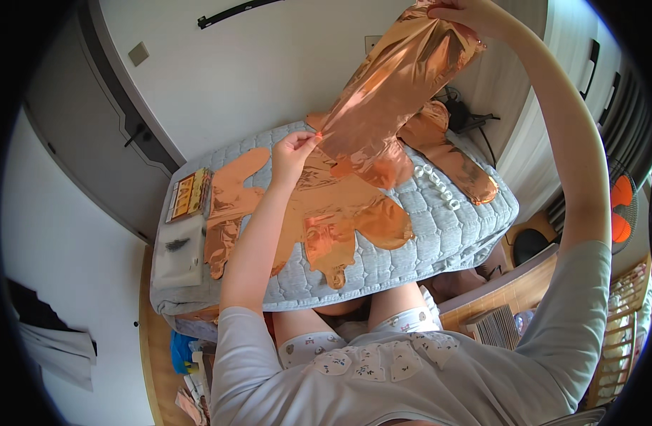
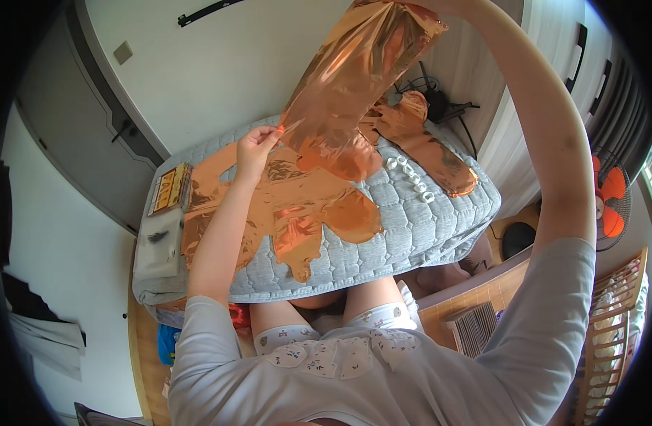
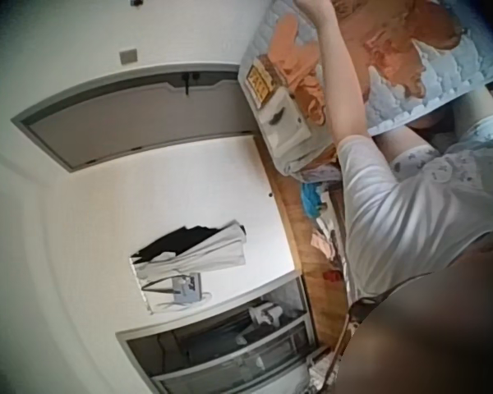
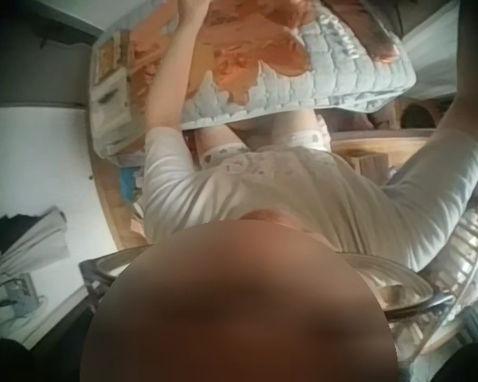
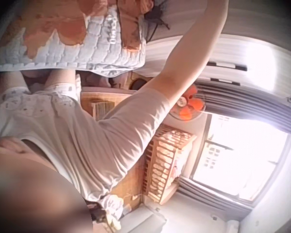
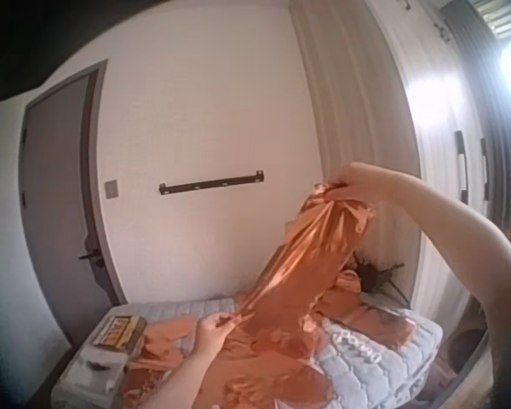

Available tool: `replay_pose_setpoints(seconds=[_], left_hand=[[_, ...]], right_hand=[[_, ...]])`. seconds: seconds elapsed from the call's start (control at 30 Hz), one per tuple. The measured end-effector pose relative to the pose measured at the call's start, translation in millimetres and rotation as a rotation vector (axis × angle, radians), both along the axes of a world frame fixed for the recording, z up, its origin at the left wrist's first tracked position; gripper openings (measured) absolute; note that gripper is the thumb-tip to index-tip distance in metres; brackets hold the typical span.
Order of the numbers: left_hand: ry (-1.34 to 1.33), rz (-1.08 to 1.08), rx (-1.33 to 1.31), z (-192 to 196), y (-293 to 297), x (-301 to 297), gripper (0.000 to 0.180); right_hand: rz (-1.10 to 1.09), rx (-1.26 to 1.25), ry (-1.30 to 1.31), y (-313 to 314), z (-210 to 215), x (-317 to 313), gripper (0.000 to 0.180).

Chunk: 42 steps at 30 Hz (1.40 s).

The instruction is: The person lays out deflated foil balloons on a bed, flattens one with their hands, and folds it repeatedly into a small square.

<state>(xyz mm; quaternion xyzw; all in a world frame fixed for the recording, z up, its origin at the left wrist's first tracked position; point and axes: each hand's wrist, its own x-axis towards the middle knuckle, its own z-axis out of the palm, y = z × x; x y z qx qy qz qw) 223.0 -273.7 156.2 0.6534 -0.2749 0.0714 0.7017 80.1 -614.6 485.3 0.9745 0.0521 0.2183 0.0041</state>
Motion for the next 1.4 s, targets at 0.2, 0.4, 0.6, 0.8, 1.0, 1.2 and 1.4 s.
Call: replay_pose_setpoints(seconds=[0.2, 0.4, 0.6, 0.8, 1.0, 1.2, 1.4], left_hand=[[-0.097, 0.047, 0.002, 8.1, 6.5, 13.9, 0.018], [-0.186, 0.192, 0.152, 53.9, 19.9, 60.4, 0.018], [-0.188, 0.267, 0.210, 61.4, 24.7, 88.3, 0.016], [-0.225, 0.243, 0.133, 55.9, 33.4, 86.4, 0.017], [-0.523, 0.325, 0.302, 36.3, 65.9, 89.8, 0.022], [-0.654, 0.645, 0.331, 77.5, 104.4, 111.6, 0.021], [-0.792, 0.619, 0.554, 149.5, 95.1, 78.7, 0.020]], right_hand=[[0.060, -0.015, -0.090, 4.2, -10.7, 11.2, 0.037], [0.193, 0.053, -0.323, 36.9, -18.4, -4.7, 0.032], [0.101, -0.058, -0.312, 47.5, -34.2, -7.5, 0.026], [0.405, -0.341, -0.456, 48.7, -58.2, -23.3, 0.026], [0.721, -0.408, -0.571, 83.3, -153.3, -74.3, 0.017], [0.667, -0.052, -0.264, 146.5, -345.9, -92.5, 0.017], [0.568, 0.312, -0.099, 190.9, -431.4, -74.2, 0.023]])
